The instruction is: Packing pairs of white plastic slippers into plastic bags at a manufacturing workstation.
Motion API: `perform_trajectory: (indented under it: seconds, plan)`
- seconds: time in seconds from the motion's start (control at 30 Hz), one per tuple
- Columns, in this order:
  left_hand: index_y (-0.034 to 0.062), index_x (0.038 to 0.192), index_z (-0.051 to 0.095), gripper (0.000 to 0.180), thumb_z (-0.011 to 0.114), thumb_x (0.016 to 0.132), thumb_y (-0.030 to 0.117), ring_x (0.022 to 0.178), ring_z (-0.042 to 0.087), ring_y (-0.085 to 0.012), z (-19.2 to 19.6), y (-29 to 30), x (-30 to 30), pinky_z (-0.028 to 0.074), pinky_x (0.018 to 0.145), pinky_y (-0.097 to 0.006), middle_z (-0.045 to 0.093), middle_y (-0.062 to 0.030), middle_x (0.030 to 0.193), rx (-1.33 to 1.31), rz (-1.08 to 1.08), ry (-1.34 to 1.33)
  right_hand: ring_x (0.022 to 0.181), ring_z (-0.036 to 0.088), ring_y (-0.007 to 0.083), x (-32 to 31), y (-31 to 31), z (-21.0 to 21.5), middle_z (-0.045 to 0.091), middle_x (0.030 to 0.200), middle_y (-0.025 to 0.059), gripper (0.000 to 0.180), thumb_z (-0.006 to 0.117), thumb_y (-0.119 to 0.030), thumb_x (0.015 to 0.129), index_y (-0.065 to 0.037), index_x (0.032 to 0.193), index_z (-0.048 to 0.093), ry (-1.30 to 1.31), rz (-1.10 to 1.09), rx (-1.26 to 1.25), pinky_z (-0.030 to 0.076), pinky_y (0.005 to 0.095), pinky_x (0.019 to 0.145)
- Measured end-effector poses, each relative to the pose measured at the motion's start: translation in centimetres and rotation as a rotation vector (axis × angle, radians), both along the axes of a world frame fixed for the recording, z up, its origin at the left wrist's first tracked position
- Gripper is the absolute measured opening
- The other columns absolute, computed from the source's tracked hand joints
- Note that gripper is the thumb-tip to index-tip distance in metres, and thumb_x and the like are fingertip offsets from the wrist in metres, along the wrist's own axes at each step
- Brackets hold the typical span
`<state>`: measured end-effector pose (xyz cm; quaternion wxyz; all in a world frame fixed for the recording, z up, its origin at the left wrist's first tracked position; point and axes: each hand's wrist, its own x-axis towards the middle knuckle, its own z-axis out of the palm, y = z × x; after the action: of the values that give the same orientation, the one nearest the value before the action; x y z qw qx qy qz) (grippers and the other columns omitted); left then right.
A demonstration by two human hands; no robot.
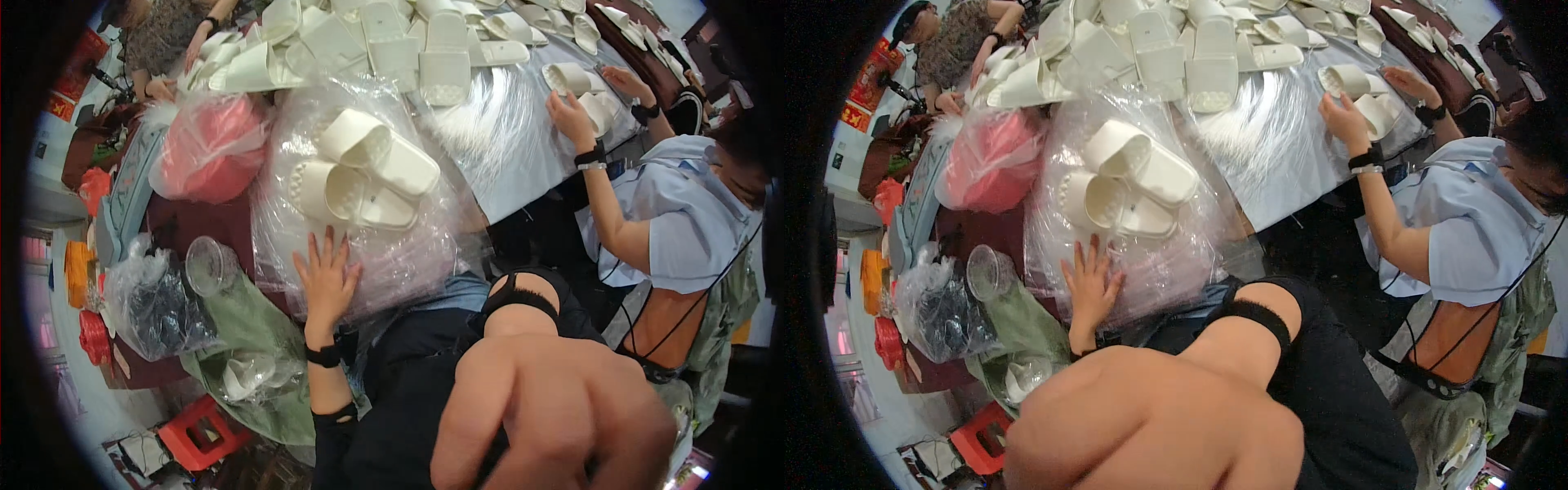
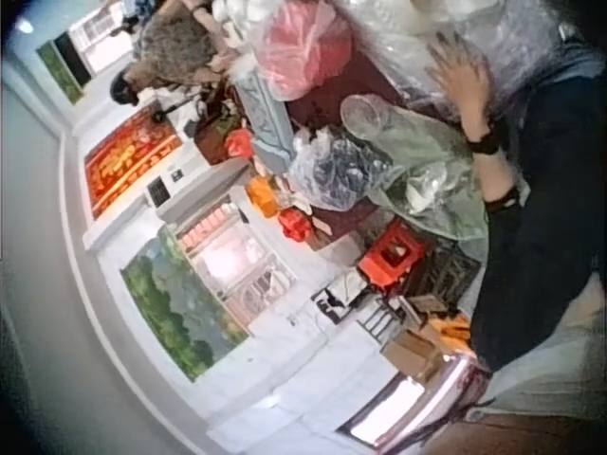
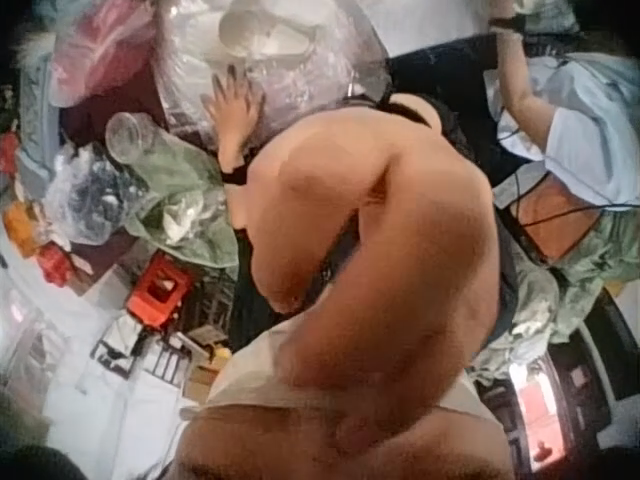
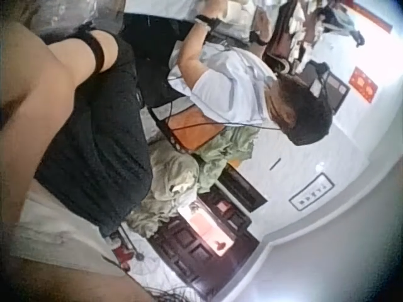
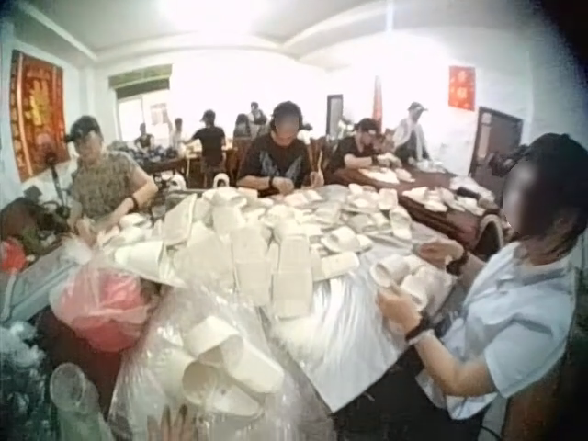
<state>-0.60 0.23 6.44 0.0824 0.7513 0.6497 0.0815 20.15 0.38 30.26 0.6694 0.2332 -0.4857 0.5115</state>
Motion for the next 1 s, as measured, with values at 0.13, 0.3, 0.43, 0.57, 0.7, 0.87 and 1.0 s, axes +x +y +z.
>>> perform_trajectory:
  seconds: [0.13, 0.3, 0.43, 0.57, 0.7, 0.87, 1.0]
  plan:
    - [0.0130, 0.132, 0.047, 0.050, 0.053, 0.087, 0.034, 0.138, 0.016, -0.0364, -0.1, -1.2, -0.6, 0.007, 0.106, -0.063, 0.027, -0.0084, 0.149, 0.011, 0.017, 0.020, 0.068, 0.057, 0.0309, -0.6, -1.3, -1.1, 0.053, 0.074, 0.0126, 0.018, 0.049, -0.010, 0.090, -0.005, 0.073, 0.053, 0.061, 0.052, -0.057, 0.049, 0.0414, 0.055]
    - [0.0139, 0.132, 0.048, 0.050, 0.053, 0.088, 0.036, 0.138, 0.016, -0.0361, -1.1, -1.7, -1.0, 0.007, 0.106, -0.063, 0.027, -0.0074, 0.149, 0.010, 0.011, 0.019, 0.065, 0.055, 0.0312, -0.5, -1.4, -1.7, 0.050, 0.072, 0.0114, 0.021, 0.046, -0.010, 0.090, -0.006, 0.070, 0.048, 0.037, 0.130, -0.041, 0.049, 0.0452, 0.054]
    - [0.0131, 0.130, 0.050, 0.049, 0.053, 0.087, 0.038, 0.139, 0.014, -0.0356, -0.9, -0.8, -0.3, 0.006, 0.106, -0.062, 0.026, -0.0065, 0.149, 0.029, 0.014, 0.028, 0.064, 0.054, 0.0315, 0.2, -1.0, -1.2, 0.050, 0.072, 0.0116, 0.021, 0.045, -0.010, 0.090, -0.006, 0.070, 0.048, -0.011, 0.297, -0.129, 0.048, 0.0464, 0.054]
    - [0.0134, 0.130, 0.050, 0.050, 0.053, 0.087, 0.038, 0.139, 0.012, -0.0350, -0.5, -0.9, -0.5, 0.006, 0.107, -0.062, 0.025, -0.0057, 0.150, 0.017, 0.018, 0.049, 0.063, 0.054, 0.0319, 0.7, -1.0, -1.0, 0.050, 0.072, 0.0118, 0.021, 0.044, -0.010, 0.090, -0.006, 0.070, 0.048, -0.044, 0.512, -0.200, 0.048, 0.0476, 0.053]
    - [0.0136, 0.130, 0.050, 0.049, 0.053, 0.088, 0.038, 0.139, 0.013, -0.0347, -0.9, -0.8, -0.7, 0.006, 0.107, -0.062, 0.025, -0.0061, 0.150, 0.033, 0.016, 0.034, 0.062, 0.053, 0.0322, 1.2, -1.0, -1.3, 0.050, 0.073, 0.0120, 0.021, 0.043, -0.010, 0.090, -0.005, 0.070, 0.048, -0.103, 0.730, -0.219, 0.047, 0.0489, 0.053]
    - [0.0143, 0.130, 0.050, 0.049, 0.054, 0.087, 0.039, 0.139, 0.013, -0.0336, -0.5, -0.6, -0.7, 0.006, 0.107, -0.061, 0.025, -0.0076, 0.150, 0.050, 0.005, 0.030, 0.070, 0.055, 0.0404, 1.8, -1.4, -1.9, 0.056, 0.079, 0.0182, 0.023, 0.045, -0.016, 0.092, -0.003, 0.074, 0.051, -0.128, 0.736, -0.140, 0.049, 0.0526, 0.065]
    - [0.0112, 0.128, 0.051, 0.050, 0.057, 0.086, 0.037, 0.137, 0.021, -0.0351, 1.5, -1.8, 0.5, 0.008, 0.106, -0.062, 0.033, -0.0138, 0.144, 0.159, 0.071, 0.118, 0.074, 0.059, 0.0313, -0.2, 0.0, -2.8, 0.059, 0.092, 0.0175, 0.017, 0.052, -0.015, 0.090, 0.001, 0.095, 0.053, -0.285, 0.591, -0.152, 0.049, 0.0420, 0.066]
